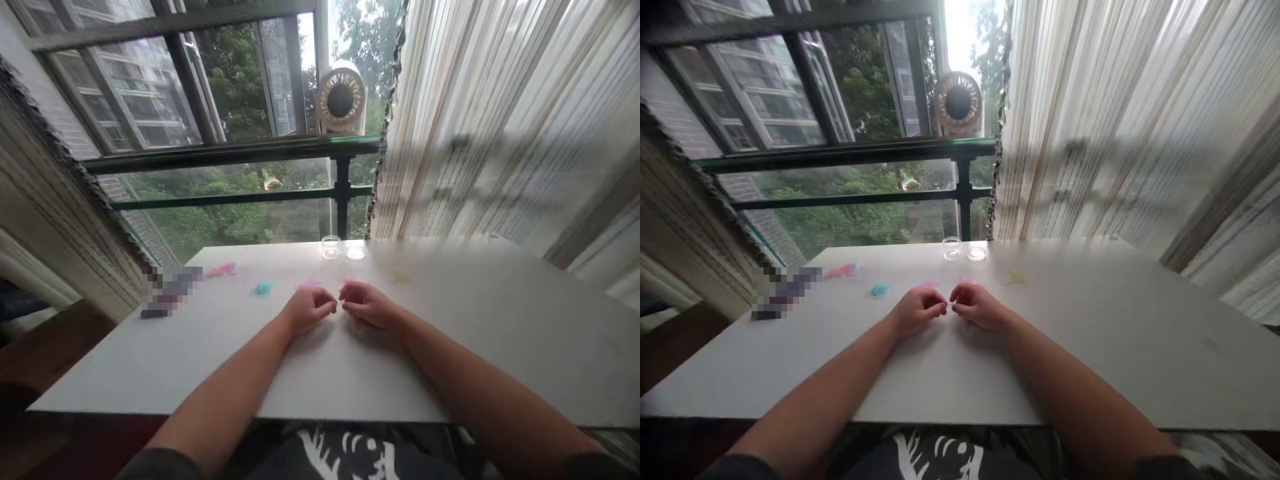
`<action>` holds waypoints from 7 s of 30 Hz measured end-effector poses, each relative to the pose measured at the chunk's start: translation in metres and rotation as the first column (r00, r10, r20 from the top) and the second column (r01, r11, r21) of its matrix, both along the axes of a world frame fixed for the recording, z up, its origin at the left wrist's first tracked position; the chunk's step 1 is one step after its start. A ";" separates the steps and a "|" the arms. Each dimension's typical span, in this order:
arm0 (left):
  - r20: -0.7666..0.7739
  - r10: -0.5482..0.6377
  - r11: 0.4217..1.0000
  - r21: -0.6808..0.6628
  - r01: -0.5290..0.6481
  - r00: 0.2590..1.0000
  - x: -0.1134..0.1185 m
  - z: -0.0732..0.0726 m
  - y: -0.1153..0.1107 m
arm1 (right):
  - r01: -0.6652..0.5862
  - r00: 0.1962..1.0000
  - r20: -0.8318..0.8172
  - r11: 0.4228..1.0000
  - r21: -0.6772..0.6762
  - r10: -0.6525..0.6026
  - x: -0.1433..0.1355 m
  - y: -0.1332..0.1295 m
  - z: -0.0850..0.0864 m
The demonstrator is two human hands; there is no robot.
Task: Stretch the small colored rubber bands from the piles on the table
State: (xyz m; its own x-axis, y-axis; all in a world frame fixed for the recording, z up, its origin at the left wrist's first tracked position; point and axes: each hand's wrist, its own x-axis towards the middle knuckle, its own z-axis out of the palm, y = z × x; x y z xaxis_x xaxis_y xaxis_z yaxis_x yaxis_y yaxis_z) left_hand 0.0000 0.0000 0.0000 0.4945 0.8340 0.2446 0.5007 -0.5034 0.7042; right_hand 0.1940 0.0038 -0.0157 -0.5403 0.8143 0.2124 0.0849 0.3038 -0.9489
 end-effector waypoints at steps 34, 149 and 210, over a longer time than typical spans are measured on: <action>-0.099 -0.080 0.997 -0.026 0.078 0.992 0.012 -0.003 -0.010 | -0.067 0.983 0.163 0.995 -0.079 0.079 0.003 -0.002 0.011; 0.190 0.337 0.938 0.017 -0.346 0.922 -0.045 -0.012 0.047 | -0.063 0.993 0.084 0.983 -0.171 0.078 0.004 0.000 0.006; 0.273 0.579 0.659 0.398 -0.638 0.768 -0.106 0.024 0.052 | -0.059 0.992 0.100 0.983 -0.173 0.077 0.004 -0.004 0.009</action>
State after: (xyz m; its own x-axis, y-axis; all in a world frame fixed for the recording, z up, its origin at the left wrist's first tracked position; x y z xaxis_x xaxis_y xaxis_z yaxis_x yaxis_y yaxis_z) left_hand -0.1063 0.0524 0.0239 -0.1398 0.7185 0.6813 0.7412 -0.3803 0.5532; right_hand 0.1980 0.0000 -0.0069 -0.6076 0.7942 0.0133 0.1718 0.1477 -0.9740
